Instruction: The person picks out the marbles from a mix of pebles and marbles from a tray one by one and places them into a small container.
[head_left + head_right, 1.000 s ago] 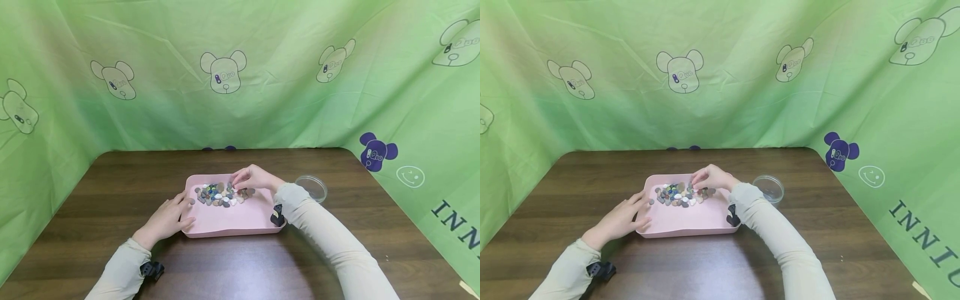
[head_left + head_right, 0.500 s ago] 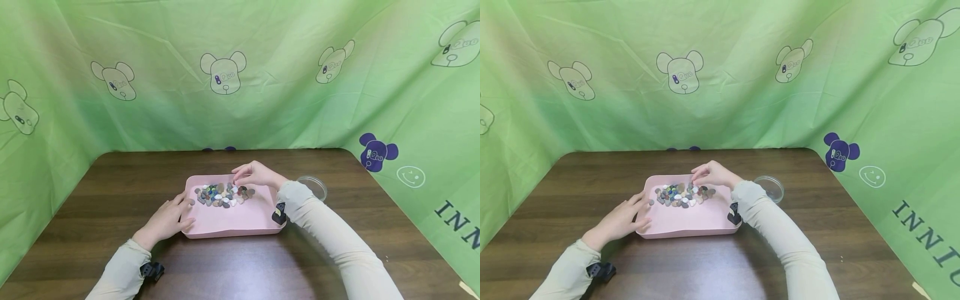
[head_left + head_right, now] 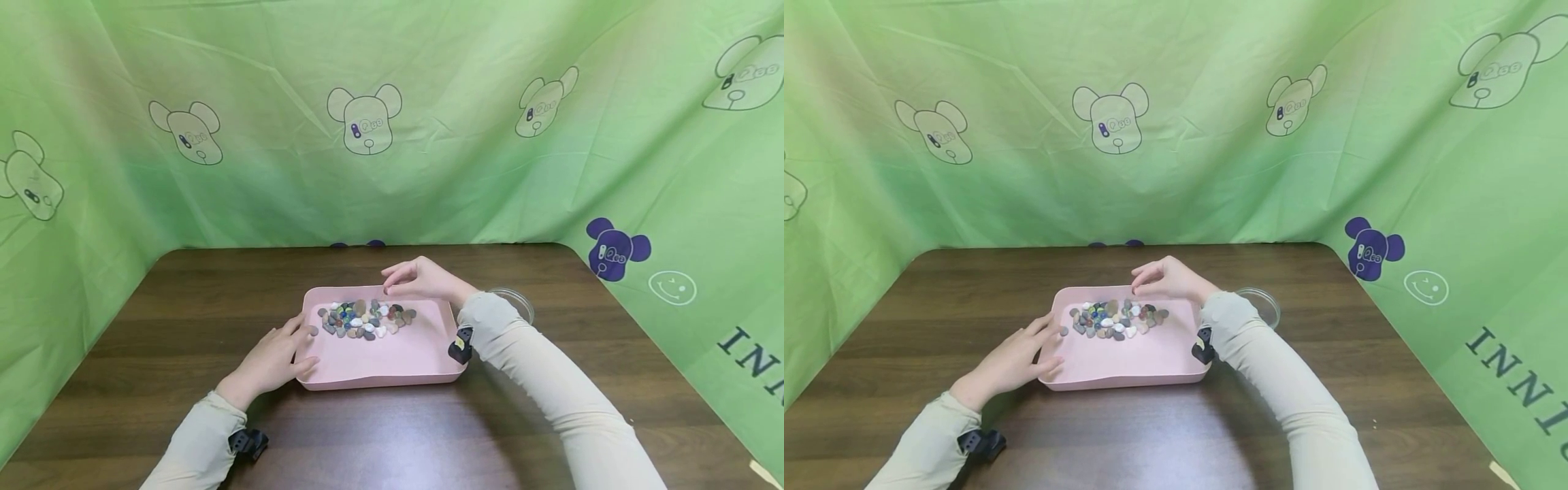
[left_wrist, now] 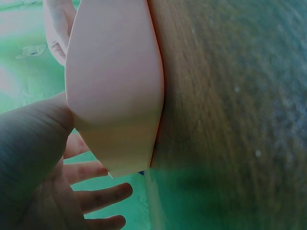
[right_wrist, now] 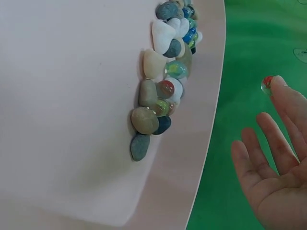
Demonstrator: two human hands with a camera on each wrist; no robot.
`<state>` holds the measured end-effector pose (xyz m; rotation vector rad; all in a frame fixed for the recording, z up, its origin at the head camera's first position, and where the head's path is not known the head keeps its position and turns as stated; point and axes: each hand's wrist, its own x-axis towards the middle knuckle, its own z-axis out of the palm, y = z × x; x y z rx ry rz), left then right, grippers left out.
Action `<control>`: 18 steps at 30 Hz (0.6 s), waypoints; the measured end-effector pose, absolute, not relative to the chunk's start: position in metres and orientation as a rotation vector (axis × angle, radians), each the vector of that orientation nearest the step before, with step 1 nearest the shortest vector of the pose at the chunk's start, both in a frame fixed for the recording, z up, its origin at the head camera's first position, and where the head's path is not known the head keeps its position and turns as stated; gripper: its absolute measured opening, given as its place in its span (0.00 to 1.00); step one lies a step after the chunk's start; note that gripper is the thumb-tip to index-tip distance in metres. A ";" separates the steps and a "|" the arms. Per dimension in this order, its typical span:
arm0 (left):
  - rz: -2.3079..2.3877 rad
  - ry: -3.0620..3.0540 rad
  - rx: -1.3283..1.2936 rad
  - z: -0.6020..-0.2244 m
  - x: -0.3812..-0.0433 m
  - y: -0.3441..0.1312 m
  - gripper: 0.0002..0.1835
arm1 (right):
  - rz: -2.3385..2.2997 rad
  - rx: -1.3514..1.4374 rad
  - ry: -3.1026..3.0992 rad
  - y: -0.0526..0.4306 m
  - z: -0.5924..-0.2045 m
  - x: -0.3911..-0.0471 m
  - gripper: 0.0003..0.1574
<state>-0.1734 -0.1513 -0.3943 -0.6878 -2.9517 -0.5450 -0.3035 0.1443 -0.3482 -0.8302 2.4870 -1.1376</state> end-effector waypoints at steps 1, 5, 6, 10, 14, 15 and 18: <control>-0.545 -2.951 -0.687 -0.394 -0.173 -0.151 0.25 | -1.140 -0.832 2.488 0.145 -0.347 -0.303 0.15; -0.546 -2.954 -0.684 -0.395 -0.174 -0.151 0.25 | -1.166 -0.827 2.482 0.147 -0.343 -0.302 0.16; -0.548 -2.956 -0.682 -0.395 -0.174 -0.151 0.25 | -1.171 -0.822 2.482 0.148 -0.342 -0.302 0.16; -0.551 -2.966 -0.676 -0.395 -0.174 -0.152 0.25 | -1.175 -0.804 2.488 0.151 -0.338 -0.300 0.16; -0.550 -2.964 -0.678 -0.396 -0.173 -0.151 0.25 | -1.177 -0.798 2.491 0.154 -0.335 -0.299 0.16; -0.549 -2.961 -0.681 -0.396 -0.173 -0.151 0.25 | -1.171 -0.802 2.498 0.155 -0.335 -0.299 0.16; -0.550 -2.954 -0.686 -0.396 -0.173 -0.151 0.24 | -1.158 -0.797 2.520 0.159 -0.333 -0.299 0.16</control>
